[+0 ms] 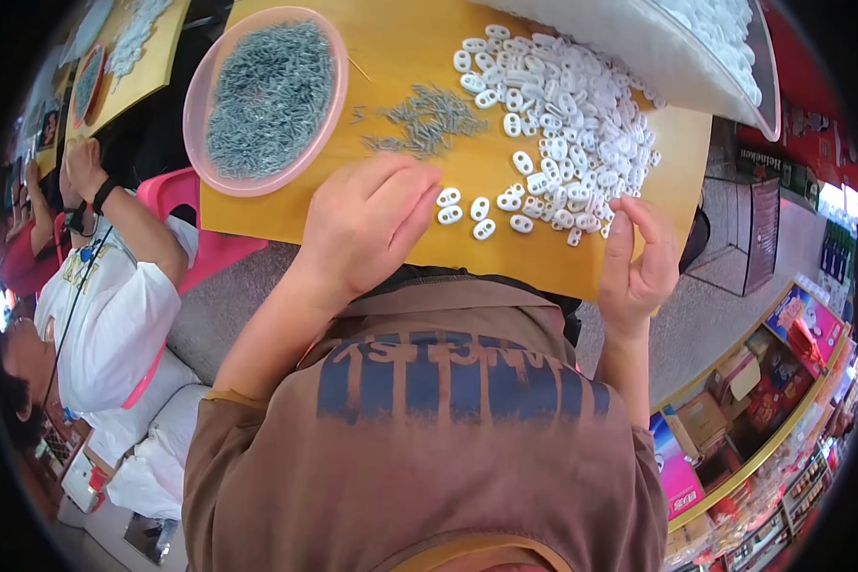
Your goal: Assembling small white plastic components by manually inserting metal pins.
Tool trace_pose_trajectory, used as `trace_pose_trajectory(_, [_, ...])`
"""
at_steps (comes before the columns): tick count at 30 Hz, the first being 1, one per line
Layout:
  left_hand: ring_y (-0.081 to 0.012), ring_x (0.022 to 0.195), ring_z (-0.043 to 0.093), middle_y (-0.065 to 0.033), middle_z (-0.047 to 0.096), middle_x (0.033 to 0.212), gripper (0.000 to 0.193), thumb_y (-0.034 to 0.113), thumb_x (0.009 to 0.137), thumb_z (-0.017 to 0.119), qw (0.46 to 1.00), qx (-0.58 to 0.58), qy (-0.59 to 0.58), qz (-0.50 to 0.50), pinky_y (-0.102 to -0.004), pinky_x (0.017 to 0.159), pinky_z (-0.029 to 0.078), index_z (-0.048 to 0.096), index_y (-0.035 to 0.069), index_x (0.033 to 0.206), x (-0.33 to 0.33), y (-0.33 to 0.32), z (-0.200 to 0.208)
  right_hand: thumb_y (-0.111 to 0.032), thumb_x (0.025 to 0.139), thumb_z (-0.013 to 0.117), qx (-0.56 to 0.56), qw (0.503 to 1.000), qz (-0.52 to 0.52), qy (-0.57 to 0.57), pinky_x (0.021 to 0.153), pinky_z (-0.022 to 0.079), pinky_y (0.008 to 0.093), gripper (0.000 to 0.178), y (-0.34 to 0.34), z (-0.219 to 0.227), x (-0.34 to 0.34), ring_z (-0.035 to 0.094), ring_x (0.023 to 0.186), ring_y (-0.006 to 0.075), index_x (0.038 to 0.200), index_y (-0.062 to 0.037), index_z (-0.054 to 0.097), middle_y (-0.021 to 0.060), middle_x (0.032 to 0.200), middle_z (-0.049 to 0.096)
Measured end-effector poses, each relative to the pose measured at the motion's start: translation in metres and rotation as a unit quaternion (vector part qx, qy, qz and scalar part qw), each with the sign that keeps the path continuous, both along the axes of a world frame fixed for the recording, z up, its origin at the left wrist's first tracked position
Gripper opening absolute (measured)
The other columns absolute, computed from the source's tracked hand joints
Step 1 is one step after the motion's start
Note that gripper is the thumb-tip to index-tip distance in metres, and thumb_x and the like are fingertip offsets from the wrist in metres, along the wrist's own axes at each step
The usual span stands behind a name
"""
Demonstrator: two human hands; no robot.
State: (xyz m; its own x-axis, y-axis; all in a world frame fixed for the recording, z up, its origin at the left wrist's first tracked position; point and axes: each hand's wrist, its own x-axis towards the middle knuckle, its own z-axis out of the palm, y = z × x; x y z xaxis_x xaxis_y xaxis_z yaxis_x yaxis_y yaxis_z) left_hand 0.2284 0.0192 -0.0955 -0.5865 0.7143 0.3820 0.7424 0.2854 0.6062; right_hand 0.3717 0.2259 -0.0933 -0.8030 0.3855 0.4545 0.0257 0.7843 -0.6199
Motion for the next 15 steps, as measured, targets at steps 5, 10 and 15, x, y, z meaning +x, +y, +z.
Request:
trace_pose_trajectory(5, [-0.0232,0.06,0.055,-0.0073,0.056,0.072,0.012,0.005,0.069,0.06,0.997,-0.07,-0.027,-0.033,-0.0314,0.052,0.043,0.057,0.004,0.081,0.022,-0.013,-0.011,0.005,0.078,0.052,-0.067,0.998,0.006,-0.009,0.072,0.043,0.0263,0.014,-0.007,-0.007,0.006,0.055,0.076,0.0165,0.091,0.002,0.056,0.0096,0.081,0.059])
trace_pose_trajectory(10, [-0.0238,0.063,0.056,-0.0098,0.057,0.074,0.016,0.001,0.068,0.062,0.995,-0.078,-0.045,-0.044,-0.0309,0.055,0.045,0.059,0.003,0.083,0.029,-0.002,-0.012,0.006,0.077,0.053,-0.071,0.996,0.05,-0.006,0.069,0.044,0.026,0.014,-0.012,-0.011,-0.005,0.056,0.073,0.0173,0.089,0.002,0.056,0.0103,0.079,0.059])
trace_pose_trajectory(15, [-0.0236,0.064,0.056,-0.0092,0.057,0.074,0.014,0.003,0.068,0.062,0.994,-0.081,-0.033,-0.067,-0.0313,0.055,0.045,0.059,0.004,0.082,0.029,0.013,-0.011,0.007,0.075,0.054,-0.054,0.995,0.077,0.026,0.065,0.045,0.0261,0.014,-0.014,-0.008,-0.013,0.057,0.07,0.0185,0.089,0.0021,0.056,0.0103,0.076,0.059])
